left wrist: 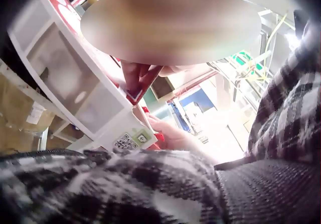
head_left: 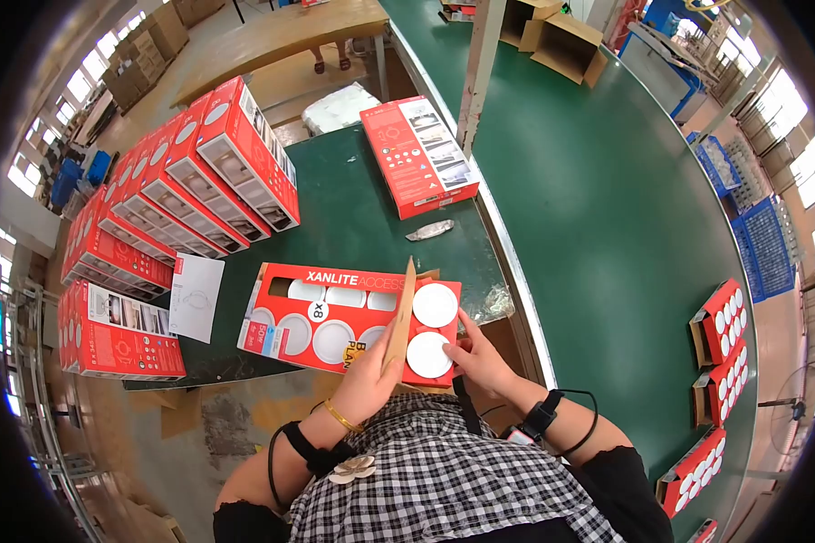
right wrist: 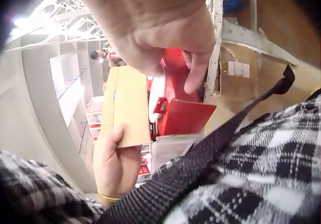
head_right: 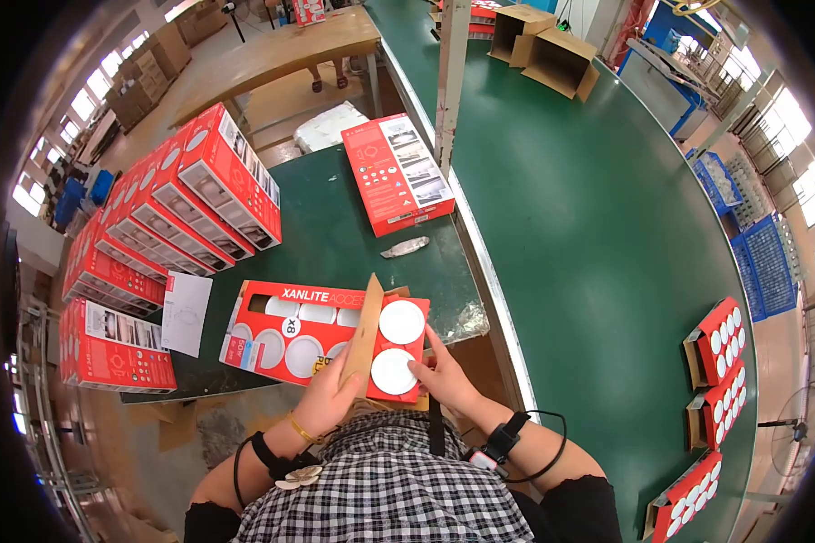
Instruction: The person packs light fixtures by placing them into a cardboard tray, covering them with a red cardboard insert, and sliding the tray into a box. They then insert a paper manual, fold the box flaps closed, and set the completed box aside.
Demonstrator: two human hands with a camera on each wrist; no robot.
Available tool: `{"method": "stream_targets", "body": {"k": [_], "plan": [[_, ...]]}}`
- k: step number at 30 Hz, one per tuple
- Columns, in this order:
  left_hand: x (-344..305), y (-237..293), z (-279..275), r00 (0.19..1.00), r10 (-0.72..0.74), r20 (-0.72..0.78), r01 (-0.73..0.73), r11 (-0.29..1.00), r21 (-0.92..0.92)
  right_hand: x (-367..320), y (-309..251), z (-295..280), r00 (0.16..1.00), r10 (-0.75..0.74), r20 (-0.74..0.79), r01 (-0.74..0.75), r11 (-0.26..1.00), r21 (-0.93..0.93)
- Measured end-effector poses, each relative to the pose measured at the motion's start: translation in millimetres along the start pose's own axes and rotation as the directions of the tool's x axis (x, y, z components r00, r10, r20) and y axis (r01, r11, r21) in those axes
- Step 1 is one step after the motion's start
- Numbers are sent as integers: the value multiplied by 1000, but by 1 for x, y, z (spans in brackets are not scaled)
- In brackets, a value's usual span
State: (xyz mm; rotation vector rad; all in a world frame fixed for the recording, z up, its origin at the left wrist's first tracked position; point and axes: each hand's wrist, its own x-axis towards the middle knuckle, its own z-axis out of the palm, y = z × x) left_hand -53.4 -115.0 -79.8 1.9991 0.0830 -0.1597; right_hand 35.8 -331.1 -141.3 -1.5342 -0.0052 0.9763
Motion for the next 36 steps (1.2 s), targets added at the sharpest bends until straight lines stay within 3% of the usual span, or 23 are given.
{"method": "stream_targets", "body": {"k": [4, 5, 6, 7, 9, 10, 11, 13, 15, 17, 18, 19, 22, 25, 27, 29, 30, 31, 32, 33, 36], "plan": [[-1, -8, 6, 999, 28, -21, -28, 1000, -14, 4, 1, 3, 986, -144, -80, 134, 984, -113], [-3, -12, 9, 998, 56, -33, -56, 998, -6, 7, 3, 1, 852, -488, -189, 321, 773, -547], [-3, -15, 11, 996, 82, -46, -83, 997, 0, 10, 3, -1, 617, -779, -112, 309, 370, -876], [-2, -16, 12, 996, 81, -45, -81, 997, 1, 15, 1, -3, 617, -778, -113, 308, 372, -875], [-2, -18, 13, 1000, 2, -13, -2, 1000, -18, 25, -1, -4, 656, -727, 203, 358, 63, -932], [0, -20, 13, 1000, 5, -7, -5, 1000, -15, 32, 0, 0, 633, -734, 245, 351, -10, -936], [0, -23, 14, 1000, 8, 3, -8, 999, -51, 35, 0, 3, 634, -735, 240, 348, -6, -937], [-1, -27, 16, 1000, 8, 20, -6, 996, -89, 36, -5, 8, 713, -654, 252, 338, 5, -941], [0, -28, 17, 1000, -2, 3, 2, 992, -128, 33, -6, 3, 681, -689, 246, 359, 21, -933], [1, -26, 17, 999, 23, -41, -28, 992, -124, 18, -10, -4, 589, -798, 129, 402, 151, -903], [2, -25, 17, 995, 51, -84, -61, 991, -119, 5, -13, -7, 612, -790, 16, 387, 282, -878], [4, -24, 15, 995, 50, -87, -60, 991, -121, -6, -14, -10, 613, -790, 20, 388, 279, -878], [6, -18, 11, 998, -16, -64, -1, 968, -250, -25, 0, -6, 610, -705, 363, 523, 14, -852], [6, -20, 10, 999, -32, -8, 29, 967, -255, -19, 5, 0, 672, -628, 393, 511, 9, -860], [7, -17, 12, 1000, -1, -13, -2, 973, -230, -27, -3, -1, 618, -678, 398, 551, 13, -834], [5, -15, 15, 998, 28, -51, -38, 977, -209, -37, -8, -12, 584, -810, 47, 492, 308, -814], [4, -15, 14, 996, 63, -61, -73, 978, -196, -39, -1, -15, 536, -835, -127, 399, 382, -833], [4, -14, 13, 993, 97, -67, -108, 978, -181, -43, 11, -18, 713, -599, -365, 303, 732, -610], [3, -13, 13, 991, 103, -86, -116, 981, -154, -40, 18, -26, 907, -298, -297, 197, 925, -326], [2, -7, 11, 989, 106, -99, -120, 981, -150, -38, 21, -30, 993, 15, -119, -20, 999, -42], [-1, 9, 7, 984, 176, -37, -178, 981, -81, -29, 22, -20, 998, -61, 26, 62, 998, -32]]}}
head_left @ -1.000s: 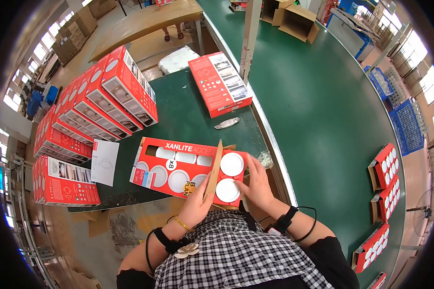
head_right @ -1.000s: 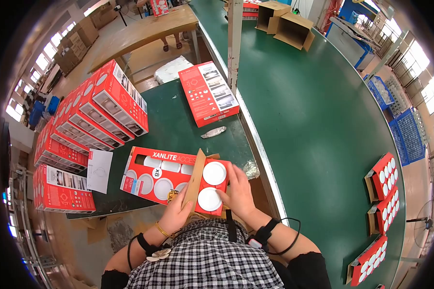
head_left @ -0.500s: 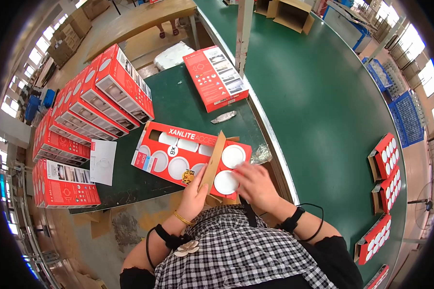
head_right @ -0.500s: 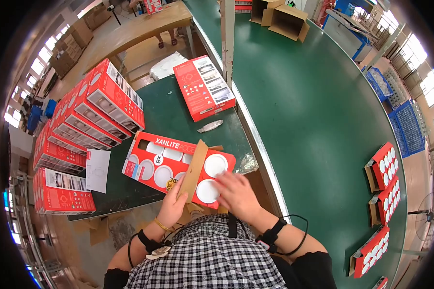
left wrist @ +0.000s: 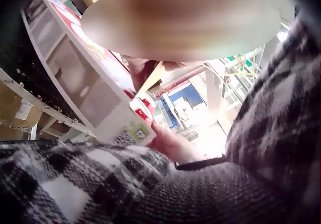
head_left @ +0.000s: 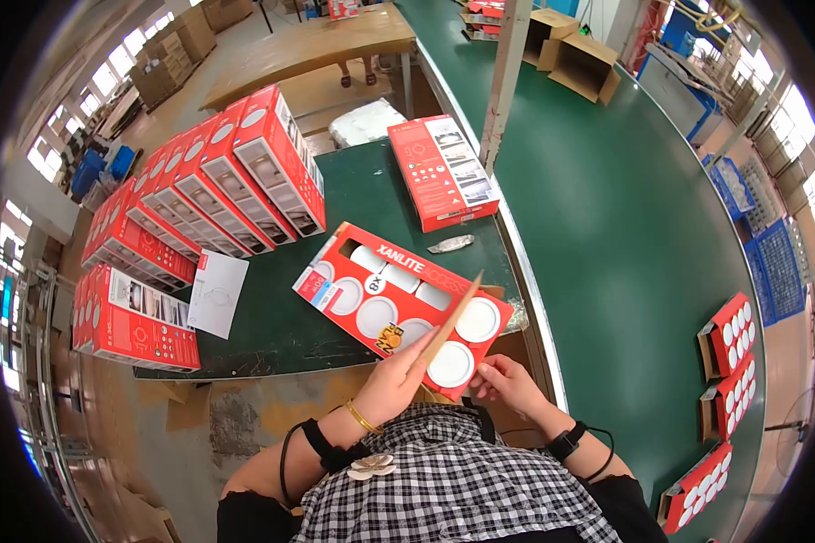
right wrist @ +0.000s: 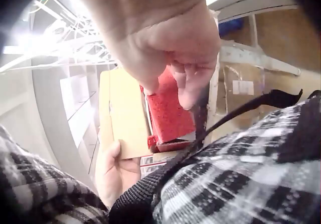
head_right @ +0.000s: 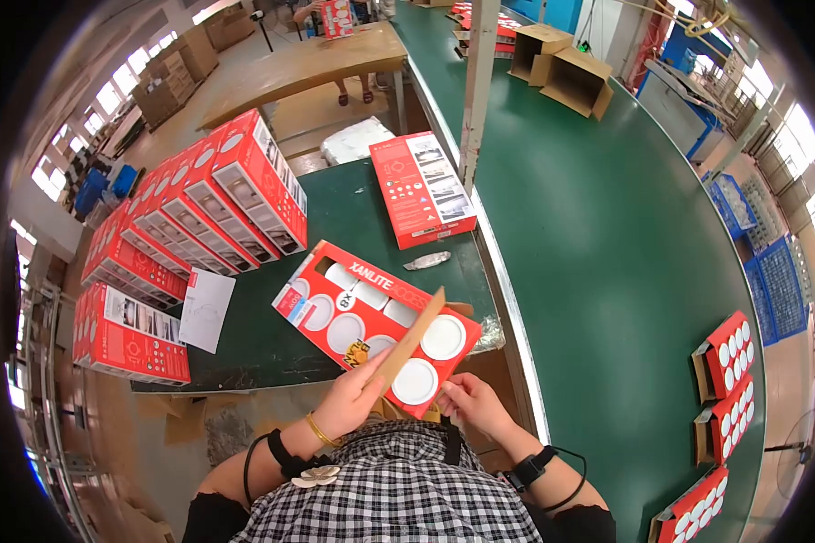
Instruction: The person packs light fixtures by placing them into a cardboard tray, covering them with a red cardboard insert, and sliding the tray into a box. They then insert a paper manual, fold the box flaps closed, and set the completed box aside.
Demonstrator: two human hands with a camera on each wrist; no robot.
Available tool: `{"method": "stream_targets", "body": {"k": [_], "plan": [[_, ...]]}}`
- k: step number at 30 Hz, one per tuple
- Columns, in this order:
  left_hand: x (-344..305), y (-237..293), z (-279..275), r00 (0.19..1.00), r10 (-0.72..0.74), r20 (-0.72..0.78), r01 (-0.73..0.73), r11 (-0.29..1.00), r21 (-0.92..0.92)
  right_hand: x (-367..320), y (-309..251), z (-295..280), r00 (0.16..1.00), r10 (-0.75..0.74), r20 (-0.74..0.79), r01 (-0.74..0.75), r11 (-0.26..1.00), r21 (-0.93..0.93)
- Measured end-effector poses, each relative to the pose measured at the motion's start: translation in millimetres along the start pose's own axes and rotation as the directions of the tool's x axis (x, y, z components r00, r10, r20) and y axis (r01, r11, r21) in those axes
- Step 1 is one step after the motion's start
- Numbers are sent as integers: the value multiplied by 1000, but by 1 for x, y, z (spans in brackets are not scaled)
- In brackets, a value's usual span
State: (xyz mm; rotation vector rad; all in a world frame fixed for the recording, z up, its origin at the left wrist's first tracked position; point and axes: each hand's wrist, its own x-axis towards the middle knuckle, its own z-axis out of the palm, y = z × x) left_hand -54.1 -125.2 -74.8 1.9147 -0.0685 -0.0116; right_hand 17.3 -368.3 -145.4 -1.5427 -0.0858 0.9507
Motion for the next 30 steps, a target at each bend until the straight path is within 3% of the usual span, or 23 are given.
{"method": "stream_targets", "body": {"k": [1, 3, 4, 5, 7, 11, 12, 13, 14, 15, 17, 19, 20, 23, 25, 27, 29, 30], "plan": [[-1, 4, 4, 1000, 1, -10, -1, 1000, 2, 3, -2, 5, 1000, -4, 8, 4, 1000, -6], [-2, 15, 10, 987, -17, 158, 20, 1000, -19, 12, -9, 15, 997, -28, 72, 28, 1000, 4], [0, 23, 6, 970, -67, 232, 74, 997, -20, 15, -17, 20, 998, -50, 25, 51, 996, -68], [0, 22, 4, 972, -63, 227, 69, 997, -20, 20, -22, 22, 998, -54, 26, 56, 996, -72], [1, 29, -2, 978, -43, 205, 40, 999, 22, 26, -31, 27, 994, -87, -63, 53, 909, -413], [0, 55, -47, 993, 40, 108, -52, 992, 114, 20, -81, 53, 982, -164, -89, 85, 819, -567], [-1, 78, -72, 992, -61, 111, 42, 986, 162, 17, -93, 57, 924, -383, 20, 319, 740, -592], [1, 96, -100, 981, -161, 107, 136, 968, 209, 14, -106, 61, 807, -576, 134, 532, 608, -589], [4, 97, -124, 998, -26, 53, 14, 977, 213, 12, -122, 64, 713, -659, 240, 613, 419, -670], [6, 98, -149, 994, 113, -8, -109, 967, 230, 7, -142, 69, 704, -664, 254, 624, 406, -668], [11, 114, -201, 993, 107, -47, -86, 942, 324, 1, -184, 86, 460, -769, 443, 591, -108, -800], [20, 107, -250, 996, 94, -1, -93, 990, 103, 11, -212, 107, 377, -798, 470, 541, -223, -811], [23, 106, -268, 999, 46, -9, -45, 996, 79, 15, -229, 122, 320, -807, 497, 518, -290, -805], [38, 88, -312, 998, 61, -12, -60, 998, 17, 41, -250, 159, 263, -749, 608, 512, -425, -746], [40, 82, -323, 992, 120, -33, -118, 992, 47, 51, -249, 178, 217, -782, 585, 470, -442, -765], [34, 74, -336, 983, 173, -55, -169, 984, 62, 57, -251, 187, 200, -805, 559, 416, -447, -792], [23, 59, -343, 921, 297, -250, -274, 954, 125, 54, -254, 198, 244, -795, 556, 427, -427, -797], [11, 46, -348, 896, 317, -312, -313, 948, 65, 53, -257, 202, 272, -794, 543, 442, -399, -804]]}}
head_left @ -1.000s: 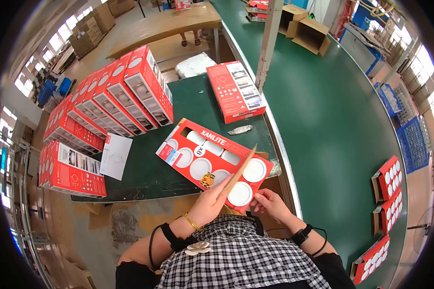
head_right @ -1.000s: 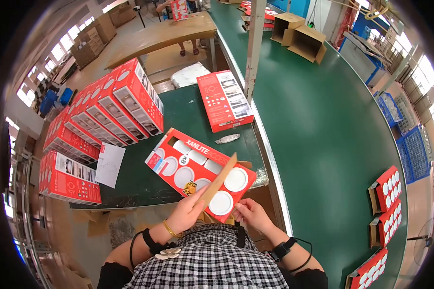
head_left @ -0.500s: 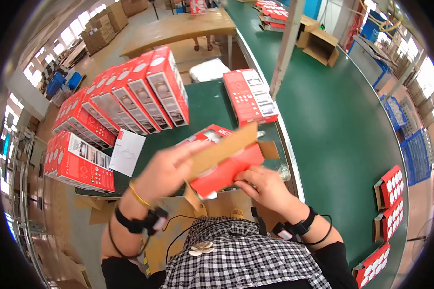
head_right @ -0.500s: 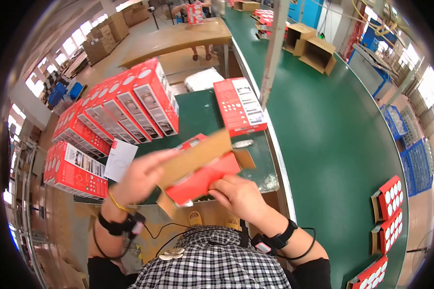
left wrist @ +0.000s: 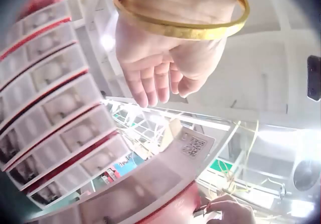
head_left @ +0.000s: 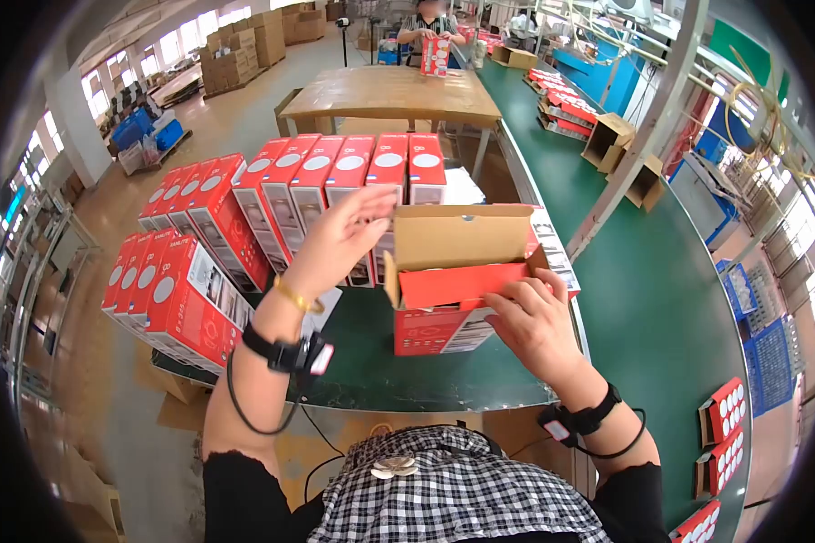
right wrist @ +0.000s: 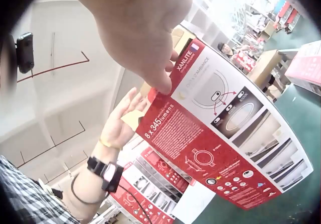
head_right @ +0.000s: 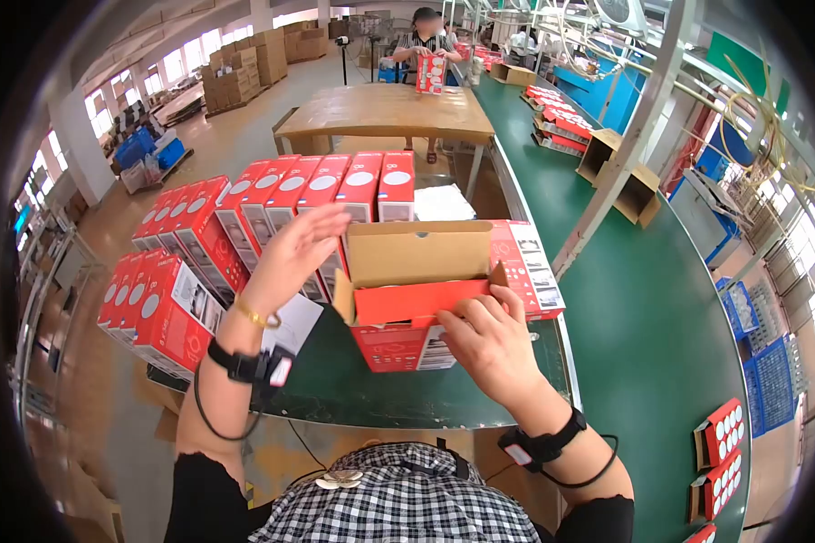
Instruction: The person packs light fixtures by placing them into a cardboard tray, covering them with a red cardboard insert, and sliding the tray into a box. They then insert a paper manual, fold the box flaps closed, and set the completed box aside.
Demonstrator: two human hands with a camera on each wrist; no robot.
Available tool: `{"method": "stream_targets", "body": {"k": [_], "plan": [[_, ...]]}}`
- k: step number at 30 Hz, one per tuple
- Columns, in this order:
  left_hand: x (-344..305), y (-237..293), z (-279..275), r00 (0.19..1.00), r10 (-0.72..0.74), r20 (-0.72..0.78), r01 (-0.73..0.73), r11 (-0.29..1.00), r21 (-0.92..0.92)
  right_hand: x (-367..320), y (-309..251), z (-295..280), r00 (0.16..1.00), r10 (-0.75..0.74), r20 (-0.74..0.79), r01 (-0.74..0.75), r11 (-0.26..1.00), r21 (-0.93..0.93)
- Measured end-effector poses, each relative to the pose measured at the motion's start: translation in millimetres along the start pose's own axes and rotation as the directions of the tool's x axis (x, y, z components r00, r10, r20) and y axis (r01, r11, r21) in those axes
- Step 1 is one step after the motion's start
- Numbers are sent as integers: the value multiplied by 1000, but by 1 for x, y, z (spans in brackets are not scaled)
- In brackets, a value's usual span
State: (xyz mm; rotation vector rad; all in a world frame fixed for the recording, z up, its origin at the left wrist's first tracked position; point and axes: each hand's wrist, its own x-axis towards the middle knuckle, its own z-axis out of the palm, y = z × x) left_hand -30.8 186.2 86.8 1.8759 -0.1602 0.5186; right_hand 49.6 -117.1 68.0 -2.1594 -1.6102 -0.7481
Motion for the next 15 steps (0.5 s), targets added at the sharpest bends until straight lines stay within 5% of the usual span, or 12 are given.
{"method": "stream_targets", "body": {"k": [1, 2, 4, 5, 7, 9, 15], "plan": [[-15, -15, -12, 997, 2, -81, -6, 999, -50, -1, 1, -2, 1000, -5, 0, 5, 1000, -2], [-38, -39, -25, 985, -8, -170, -7, 996, -90, -6, 3, -3, 989, 145, -6, -145, 988, 57], [-116, -138, -58, 830, -236, -506, 295, 955, 39, 10, -6, 10, 964, 264, 23, -264, 952, 151], [-149, -185, -68, 840, -183, -511, 346, 906, 243, 15, -6, 7, 963, 267, 31, -268, 954, 134], [-196, -227, -71, 836, -329, -439, 529, 693, 490, 22, -6, 7, 941, 325, 90, -336, 929, 157], [-213, -234, -56, 793, -266, -548, 607, 421, 674, 32, -11, 5, 928, 357, 104, -367, 926, 92], [-198, -272, -86, 763, -160, -626, 643, 287, 710, 50, -21, -3, 903, 395, 167, -410, 910, 64]]}}
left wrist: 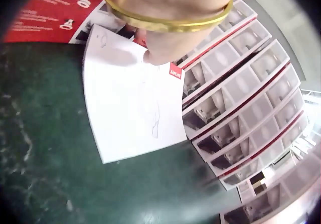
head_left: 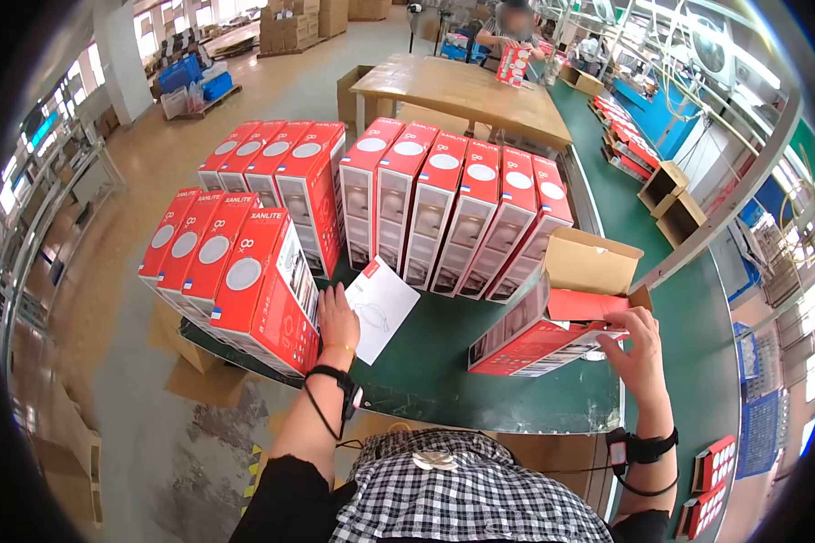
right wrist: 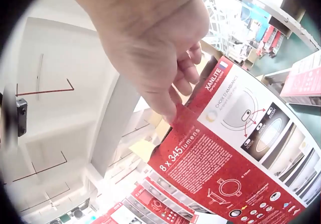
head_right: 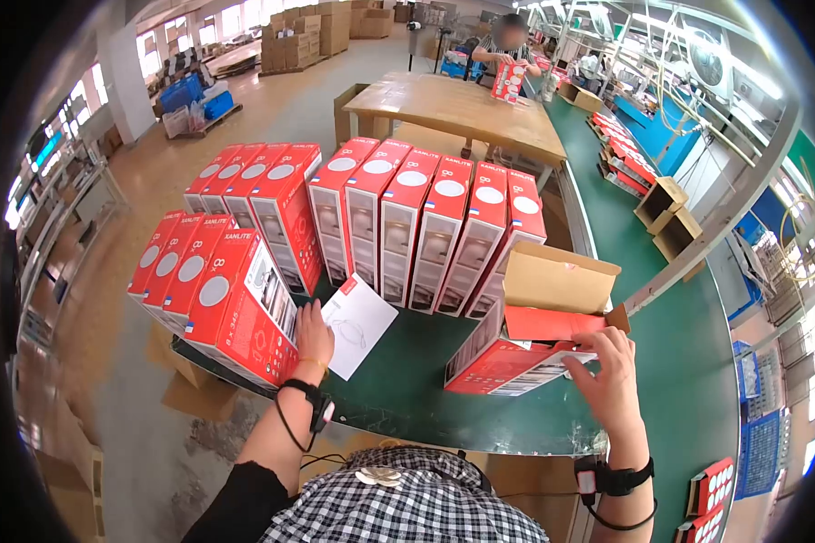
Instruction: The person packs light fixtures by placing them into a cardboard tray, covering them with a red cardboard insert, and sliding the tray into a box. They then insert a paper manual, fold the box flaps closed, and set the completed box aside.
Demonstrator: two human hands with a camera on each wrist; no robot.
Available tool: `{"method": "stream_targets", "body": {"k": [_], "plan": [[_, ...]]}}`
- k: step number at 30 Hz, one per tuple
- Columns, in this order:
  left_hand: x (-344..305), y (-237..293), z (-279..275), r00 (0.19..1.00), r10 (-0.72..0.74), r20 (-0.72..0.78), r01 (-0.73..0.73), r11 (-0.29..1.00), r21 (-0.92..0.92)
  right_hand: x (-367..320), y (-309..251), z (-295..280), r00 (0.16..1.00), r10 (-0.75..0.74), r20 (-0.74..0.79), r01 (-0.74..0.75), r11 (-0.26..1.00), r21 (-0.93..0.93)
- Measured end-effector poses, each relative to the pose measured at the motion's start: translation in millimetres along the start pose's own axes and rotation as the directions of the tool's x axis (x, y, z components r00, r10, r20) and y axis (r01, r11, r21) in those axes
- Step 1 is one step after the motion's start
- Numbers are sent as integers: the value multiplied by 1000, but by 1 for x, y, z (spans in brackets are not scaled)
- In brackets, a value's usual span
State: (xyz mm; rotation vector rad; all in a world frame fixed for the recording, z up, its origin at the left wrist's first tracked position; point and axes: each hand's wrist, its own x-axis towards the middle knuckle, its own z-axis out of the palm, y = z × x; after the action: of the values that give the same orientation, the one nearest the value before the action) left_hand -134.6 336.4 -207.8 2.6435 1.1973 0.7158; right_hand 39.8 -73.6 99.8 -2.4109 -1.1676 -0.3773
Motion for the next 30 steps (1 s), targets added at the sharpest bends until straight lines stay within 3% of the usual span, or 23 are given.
{"method": "stream_targets", "body": {"k": [1, 2, 4, 5, 6, 7, 8, 10, 12, 14, 15, 16, 17, 19, 20, 22, 27, 28, 30], "plan": [[17, -2, 0, 972, -150, 180, 172, 978, -116, 1, -5, -1, 1000, 14, -22, -13, 1000, 27], [23, 0, -3, 972, -148, 184, 172, 978, -119, 0, -6, -3, 1000, 17, -20, -16, 1000, 24], [29, 3, -21, 863, -85, 498, 184, 971, -154, -2, -8, 0, 997, 6, -81, -2, 999, 51], [29, -4, -16, 858, 23, 513, 182, 921, -344, -4, -10, -1, 997, 6, -79, -2, 999, 51], [24, -5, -21, 855, 19, 518, 185, 922, -340, -7, -14, -2, 995, 0, -99, 7, 998, 64], [17, -4, -35, 838, 72, 541, 336, 714, -615, -10, -18, -3, 993, -5, -120, 15, 997, 79], [13, -2, -51, 832, 131, 540, 451, 407, -794, -11, -22, -2, 993, -3, -119, 14, 996, 84], [2, 39, -146, 872, 140, 468, 447, 160, -880, -14, -36, 0, 991, 65, 119, -122, 804, 581], [0, 69, -209, 971, 106, 213, 176, 284, -942, 0, -54, -3, 924, -103, 369, -262, 532, 805], [-2, 112, -257, 966, 205, -158, -240, 479, -844, 14, -57, -8, 898, -241, 369, -287, 317, 904], [-3, 141, -280, 879, 342, -333, -474, 539, -697, 23, -53, -10, 895, -301, 329, -280, 194, 940], [-6, 172, -299, 740, 479, -473, -672, 555, -490, 32, -45, -17, 890, -364, 275, -272, 63, 960], [-9, 197, -310, 670, 572, -474, -743, 522, -419, 40, -40, -29, 886, -394, 246, -261, 15, 965], [-15, 241, -316, 511, 718, -472, -859, 445, -254, 48, -25, -53, 876, -445, 184, -220, -28, 975], [-17, 260, -316, 505, 722, -474, -863, 442, -246, 43, -21, -66, 877, -446, 175, -212, -32, 977], [-20, 292, -314, 418, 800, -430, -908, 376, -184, 37, -15, -92, 931, -189, 313, -279, 187, 942], [-21, 343, -290, 370, 824, -429, -925, 371, -85, 19, 43, -109, 925, -217, 311, -317, 8, 948], [-20, 351, -287, 330, 830, -449, -935, 354, -34, 16, 53, -112, 926, -221, 306, -315, -2, 949], [-22, 368, -282, 298, 840, -452, -938, 345, 22, 9, 74, -120, 938, -178, 298, -328, -174, 928]]}}
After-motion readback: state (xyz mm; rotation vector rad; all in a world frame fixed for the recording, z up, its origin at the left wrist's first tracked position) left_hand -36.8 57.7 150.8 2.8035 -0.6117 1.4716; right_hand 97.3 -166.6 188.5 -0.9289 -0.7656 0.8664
